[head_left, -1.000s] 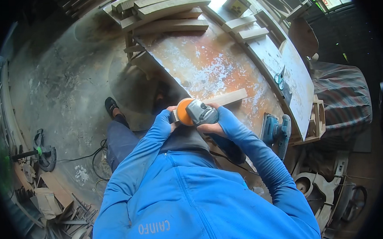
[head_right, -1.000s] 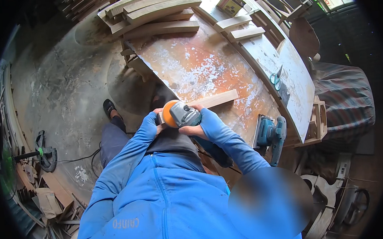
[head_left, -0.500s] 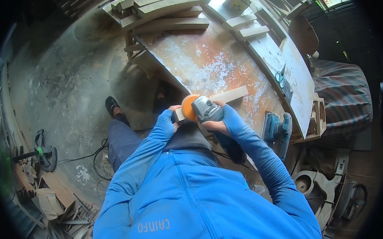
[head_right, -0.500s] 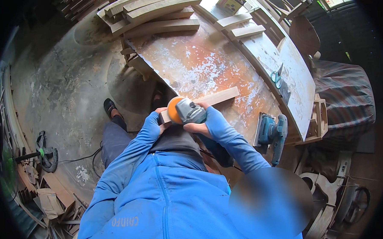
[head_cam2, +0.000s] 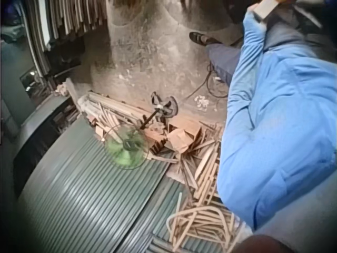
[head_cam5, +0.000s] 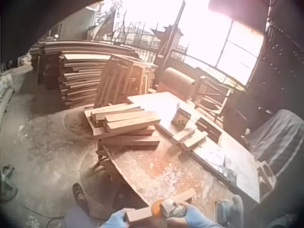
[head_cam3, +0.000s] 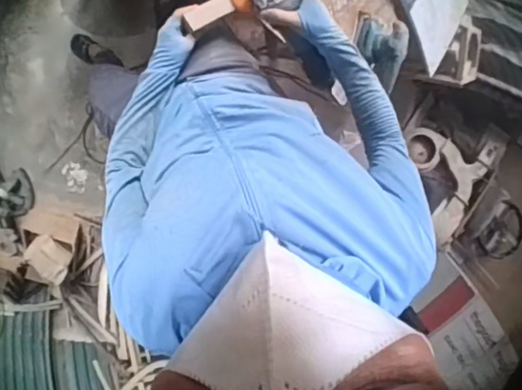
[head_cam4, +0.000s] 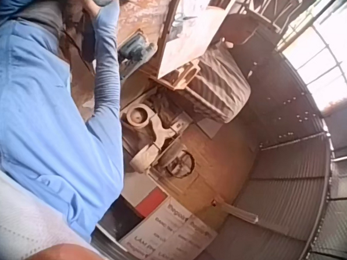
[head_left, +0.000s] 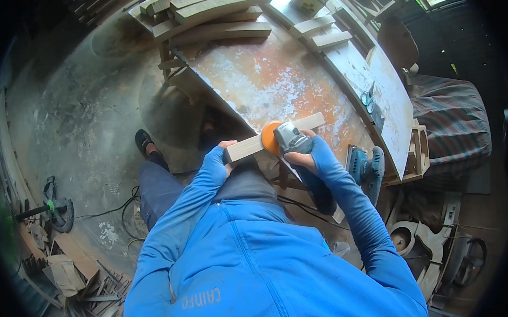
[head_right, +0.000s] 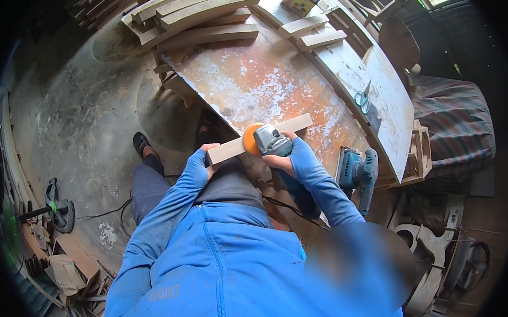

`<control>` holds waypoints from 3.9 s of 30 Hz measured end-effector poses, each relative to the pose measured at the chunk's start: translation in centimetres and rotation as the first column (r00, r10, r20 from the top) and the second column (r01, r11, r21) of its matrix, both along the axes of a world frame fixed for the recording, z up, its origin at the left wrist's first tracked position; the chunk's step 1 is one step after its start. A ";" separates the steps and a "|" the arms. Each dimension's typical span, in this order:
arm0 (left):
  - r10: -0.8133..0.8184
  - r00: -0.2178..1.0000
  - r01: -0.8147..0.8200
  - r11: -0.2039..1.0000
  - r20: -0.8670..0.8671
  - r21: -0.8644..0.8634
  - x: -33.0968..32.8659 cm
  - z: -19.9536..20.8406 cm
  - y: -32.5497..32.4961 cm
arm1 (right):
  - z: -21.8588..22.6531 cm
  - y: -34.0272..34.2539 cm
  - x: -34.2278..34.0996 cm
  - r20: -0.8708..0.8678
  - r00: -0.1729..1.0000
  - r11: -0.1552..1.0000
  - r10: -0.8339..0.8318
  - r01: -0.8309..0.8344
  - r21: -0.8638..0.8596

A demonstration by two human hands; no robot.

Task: Sanding wooden blocks using a power disc sander on a workbench.

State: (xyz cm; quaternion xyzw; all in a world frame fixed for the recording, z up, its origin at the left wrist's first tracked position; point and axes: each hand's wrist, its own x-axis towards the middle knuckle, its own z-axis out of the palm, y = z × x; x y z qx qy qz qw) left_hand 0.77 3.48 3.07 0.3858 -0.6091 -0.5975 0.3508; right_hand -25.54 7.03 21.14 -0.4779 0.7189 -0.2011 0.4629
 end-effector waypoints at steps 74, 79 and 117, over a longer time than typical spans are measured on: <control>0.035 0.999 -0.035 0.998 0.006 0.058 1.2 -3.3 0.0 | 0.3 2.5 -4.2 -0.098 0.990 0.994 -0.104 0.103 -0.023; 0.052 0.998 -0.053 0.997 0.030 0.051 0.7 -3.1 0.2 | -0.4 2.3 -10.5 -0.013 0.950 0.949 -0.312 0.311 -0.050; 0.209 0.520 0.677 0.491 0.828 -0.549 -11.4 4.8 -17.1 | -11.0 11.3 -6.1 0.984 -0.004 0.515 -0.178 0.852 0.096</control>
